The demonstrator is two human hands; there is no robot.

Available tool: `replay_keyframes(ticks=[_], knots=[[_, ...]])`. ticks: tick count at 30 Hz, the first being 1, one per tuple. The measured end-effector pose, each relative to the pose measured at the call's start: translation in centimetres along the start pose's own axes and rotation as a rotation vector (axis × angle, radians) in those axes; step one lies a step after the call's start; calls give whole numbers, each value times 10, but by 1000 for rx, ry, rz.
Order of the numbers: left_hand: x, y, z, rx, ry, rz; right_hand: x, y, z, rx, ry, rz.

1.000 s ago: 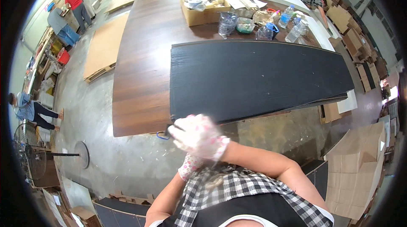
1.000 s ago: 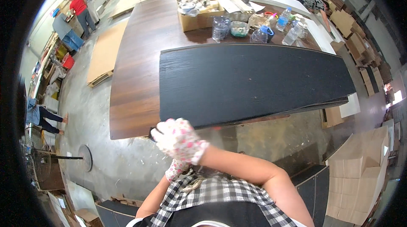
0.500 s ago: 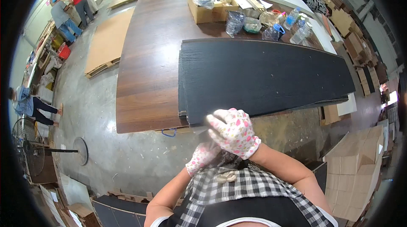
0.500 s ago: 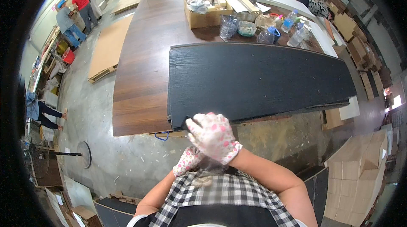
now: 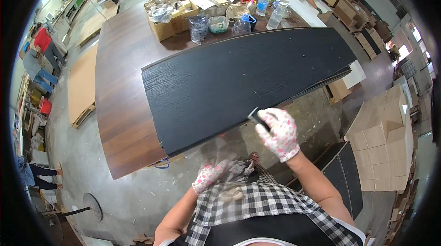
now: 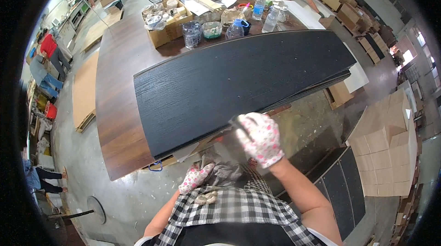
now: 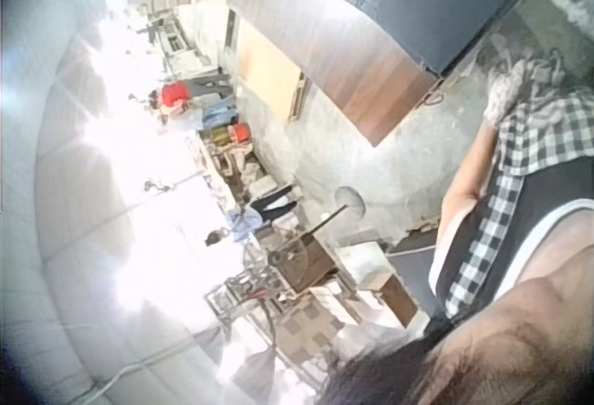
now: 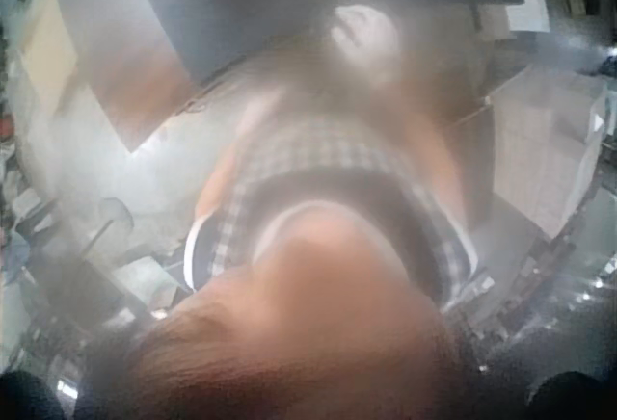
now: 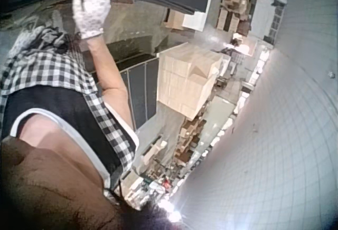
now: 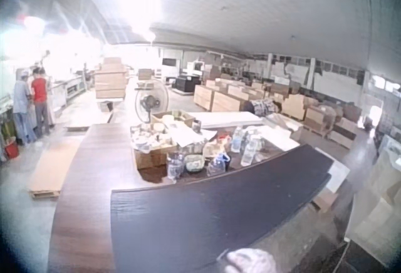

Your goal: The person wipes the surface and edges of black wood panels with a cloth and a small block, handling the panels one by one from a stack.

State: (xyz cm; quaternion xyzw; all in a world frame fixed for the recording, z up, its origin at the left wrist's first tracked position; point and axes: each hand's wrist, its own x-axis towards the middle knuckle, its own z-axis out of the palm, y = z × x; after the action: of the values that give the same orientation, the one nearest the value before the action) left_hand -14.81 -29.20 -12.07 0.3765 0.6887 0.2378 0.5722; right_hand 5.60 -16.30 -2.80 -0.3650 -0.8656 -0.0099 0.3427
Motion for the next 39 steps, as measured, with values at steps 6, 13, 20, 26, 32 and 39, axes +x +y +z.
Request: replay_keyframes(ticks=[6, 13, 20, 26, 32, 39], knots=[[36, -31, 20, 148, -248, 39, 9, -52, 31, 129, -78, -97], [40, -80, 26, 85, 127, 737, 42, -125, 60, 155, -388, -304], [23, -60, 13, -13, 78, 514, 48, -143, 78, 238, -328, -421], [11, -41, -3, -243, 22, 34, 15, -19, 15, -1, -47, -127], [25, -4, 11, -205, -94, 221, 6, -33, 15, 53, 49, -97], [41, 30, 28, -113, -233, 350, -11, 96, -31, -221, -56, 469]])
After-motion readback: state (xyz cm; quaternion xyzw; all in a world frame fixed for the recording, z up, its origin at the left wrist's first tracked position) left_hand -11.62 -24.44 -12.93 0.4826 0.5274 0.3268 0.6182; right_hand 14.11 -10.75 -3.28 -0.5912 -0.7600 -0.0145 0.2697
